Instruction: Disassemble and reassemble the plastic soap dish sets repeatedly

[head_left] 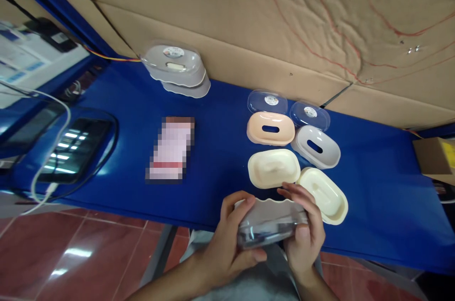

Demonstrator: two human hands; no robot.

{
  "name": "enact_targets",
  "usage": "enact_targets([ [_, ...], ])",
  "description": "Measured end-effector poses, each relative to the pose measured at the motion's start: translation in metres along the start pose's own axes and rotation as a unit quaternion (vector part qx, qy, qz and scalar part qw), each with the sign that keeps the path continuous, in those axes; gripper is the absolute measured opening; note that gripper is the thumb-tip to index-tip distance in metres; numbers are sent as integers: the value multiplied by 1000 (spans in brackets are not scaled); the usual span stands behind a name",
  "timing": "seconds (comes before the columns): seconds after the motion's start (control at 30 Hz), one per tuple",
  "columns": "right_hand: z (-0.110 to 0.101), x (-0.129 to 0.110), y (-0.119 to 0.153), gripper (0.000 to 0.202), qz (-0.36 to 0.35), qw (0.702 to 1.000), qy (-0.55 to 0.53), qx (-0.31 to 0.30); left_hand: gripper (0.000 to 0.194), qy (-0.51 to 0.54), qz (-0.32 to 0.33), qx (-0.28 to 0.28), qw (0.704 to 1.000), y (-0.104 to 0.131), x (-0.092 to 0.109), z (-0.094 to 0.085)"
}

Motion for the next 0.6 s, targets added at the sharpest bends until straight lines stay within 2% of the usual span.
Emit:
enact_targets([
  [0.13,-9,-6,9,31,-131,988,67,55,75,16,-11,-30,999,-9,4,0],
  [0.27,-11,-7,20,37,-215,969,107,50,68,25,-27,-42,998,-16,8,-5],
  [0.37,-10,-7,21,39,-205,969,122,61,67,20,-36,-33,999,-17,7,-6],
  [0.47,-8,-7,18,30,-170,976,107,87,69,19,-37,-25,999,-16,5,-4],
  [0.6,-7,-6,16,20,-159,977,90,110,67,11,-37,-12,999,-14,5,0],
])
Point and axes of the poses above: each hand's wrist, its own y-axis away from the middle knuckle, its own z-axis out of the palm, x = y × z, the point moved 4 cm from there along -y, towards the middle knuckle, and after that the axes turned 5 degrees about y, right-handed, at the moved point
